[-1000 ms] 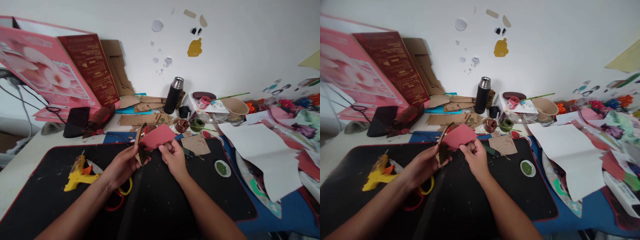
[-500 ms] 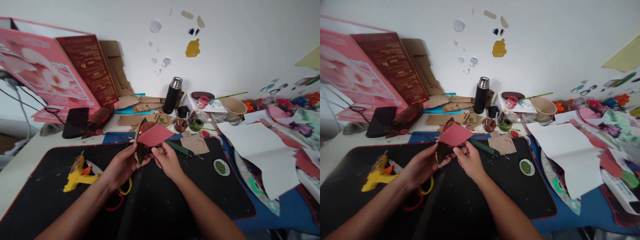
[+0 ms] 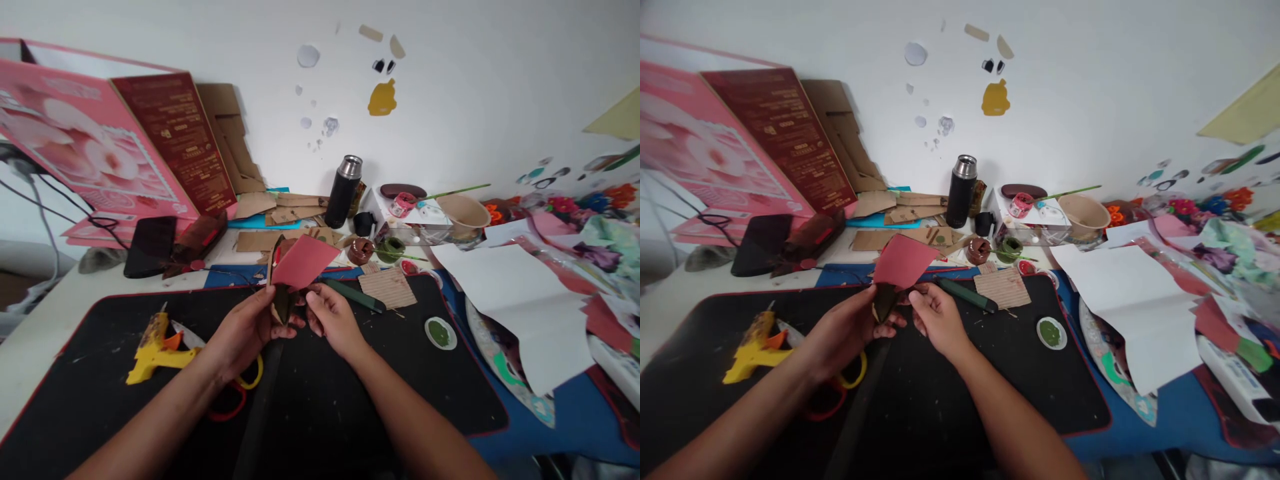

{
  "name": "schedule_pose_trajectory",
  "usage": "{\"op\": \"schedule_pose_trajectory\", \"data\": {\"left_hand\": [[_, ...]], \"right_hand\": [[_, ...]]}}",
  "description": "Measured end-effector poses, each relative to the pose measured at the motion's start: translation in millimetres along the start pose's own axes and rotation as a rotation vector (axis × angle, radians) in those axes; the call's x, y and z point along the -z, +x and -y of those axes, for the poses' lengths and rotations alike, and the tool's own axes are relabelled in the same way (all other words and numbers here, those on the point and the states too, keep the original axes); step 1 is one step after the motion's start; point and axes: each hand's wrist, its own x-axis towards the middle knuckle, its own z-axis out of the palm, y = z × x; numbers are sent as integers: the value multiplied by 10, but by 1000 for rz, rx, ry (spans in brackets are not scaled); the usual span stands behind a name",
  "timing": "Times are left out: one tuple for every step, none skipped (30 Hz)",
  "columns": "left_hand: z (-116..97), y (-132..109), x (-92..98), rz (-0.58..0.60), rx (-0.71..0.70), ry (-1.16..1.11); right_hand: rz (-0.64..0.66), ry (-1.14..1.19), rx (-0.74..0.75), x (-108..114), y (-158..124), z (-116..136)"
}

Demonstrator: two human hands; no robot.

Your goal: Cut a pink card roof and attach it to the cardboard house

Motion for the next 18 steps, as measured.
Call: {"op": "schedule_pose_trajectory", "data": {"left_hand": [[9, -8, -22, -5, -8, 25], [19, -15, -46, -12, -17, 52], [30, -21, -69, -21, -29, 79], [39, -25, -89, -30, -41, 107], [46, -29, -105, -37, -49, 135], [49, -31, -115, -41, -53, 165], [49, -34, -119, -42, -49, 196], [45, -38, -117, -41, -39, 228], [38, -42, -108, -39, -26, 259], [29, -47, -96, -37, -9, 288], [19, -53, -80, -34, 6, 312], [10, -59, -64, -29, 20, 332], [1, -66, -47, -22, 30, 349], [-8, -73, -32, -16, 37, 366], [-15, -78, -19, -10, 42, 382], [-22, -83, -9, -7, 43, 397], [-28, -87, -1, -7, 41, 412], [-34, -89, 3, -10, 39, 427]], "right_hand": [[18, -8, -4, -4, -1, 11], [32, -15, -8, -8, -2, 18], [42, -23, -14, -11, -2, 20], [48, -32, -24, -13, -3, 17], [46, -44, -37, -14, -4, 10], [40, -60, -52, -13, -7, 0], [37, -85, -69, -11, -9, -11], [40, -114, -84, -9, -13, -22], [43, -141, -96, -8, -15, -30], [45, -160, -103, -8, -18, -35], [48, -171, -107, -8, -19, -37], [50, -171, -109, -10, -19, -36], [51, -165, -110, -13, -19, -32], [50, -155, -107, -16, -18, -26], [50, -148, -102, -19, -17, -20], [54, -147, -98, -22, -17, -13], [59, -149, -96, -24, -17, -6], [63, -154, -93, -25, -18, 1]]}}
